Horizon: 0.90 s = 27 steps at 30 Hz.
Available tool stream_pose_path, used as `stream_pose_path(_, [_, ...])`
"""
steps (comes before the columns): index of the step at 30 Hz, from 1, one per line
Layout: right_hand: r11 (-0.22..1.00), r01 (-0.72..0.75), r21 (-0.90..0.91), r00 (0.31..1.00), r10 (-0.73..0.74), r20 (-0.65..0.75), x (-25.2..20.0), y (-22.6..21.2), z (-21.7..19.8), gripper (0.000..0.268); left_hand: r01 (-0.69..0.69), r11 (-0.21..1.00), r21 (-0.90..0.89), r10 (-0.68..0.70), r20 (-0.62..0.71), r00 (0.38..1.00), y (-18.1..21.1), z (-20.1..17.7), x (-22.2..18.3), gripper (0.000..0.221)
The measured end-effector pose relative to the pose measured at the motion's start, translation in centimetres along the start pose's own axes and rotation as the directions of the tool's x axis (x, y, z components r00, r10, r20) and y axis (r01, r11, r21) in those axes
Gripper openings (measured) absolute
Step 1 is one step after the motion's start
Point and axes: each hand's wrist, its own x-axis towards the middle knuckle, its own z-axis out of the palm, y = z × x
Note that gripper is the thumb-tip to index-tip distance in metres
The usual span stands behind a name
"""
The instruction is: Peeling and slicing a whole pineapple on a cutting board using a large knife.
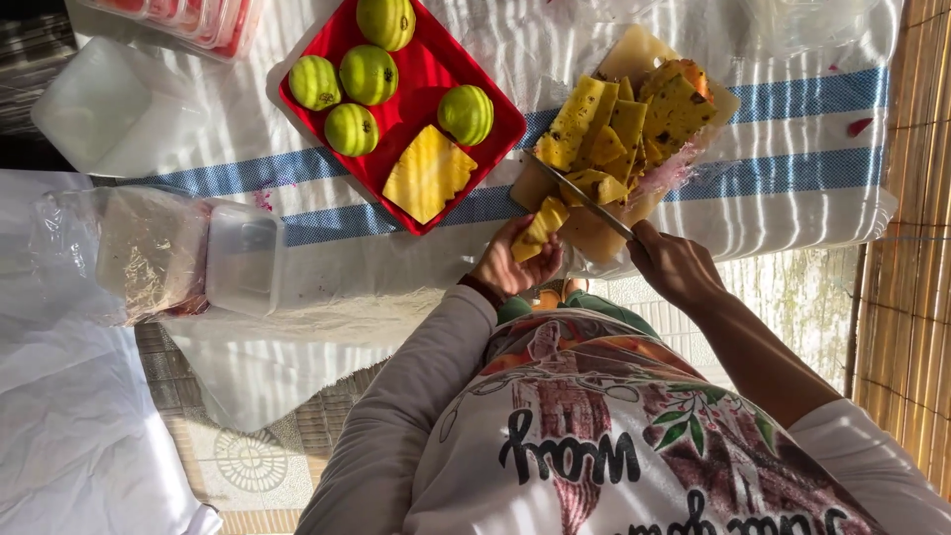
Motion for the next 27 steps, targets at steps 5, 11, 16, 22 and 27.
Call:
stream_pose_path(5, [0.998,0.057,-0.001,0.998,-0.057,-0.041,0.0,1.7,2.2,0.022,0.011,0.992,0.123,-0.033,0.175,0.984,1.8,-3.0,-0.6,0.035])
stream_pose_path(11, [0.994,0.107,0.016,0.990,-0.105,-0.091,-0.2,1.5,2.6,0.019,-0.062,0.951,0.304,-0.020,0.259,0.966,3.2,-3.0,-4.1,0.035])
stream_pose_path(16, [0.997,0.079,-0.019,0.992,-0.081,-0.098,-0.7,0.5,2.0,0.021,-0.280,0.835,0.473,0.071,0.412,0.909,2.6,0.5,-8.7,0.041])
stream_pose_path(22, [0.995,0.088,0.048,0.989,-0.081,-0.126,-0.9,0.6,3.0,0.021,-0.445,0.761,0.472,0.198,0.484,0.852,4.2,-1.2,-6.9,0.046])
stream_pose_path(27, [0.995,0.099,-0.020,0.984,-0.101,-0.147,0.1,0.9,4.5,0.021,-0.497,0.812,0.307,0.333,0.455,0.826,3.6,0.7,-8.8,0.050])
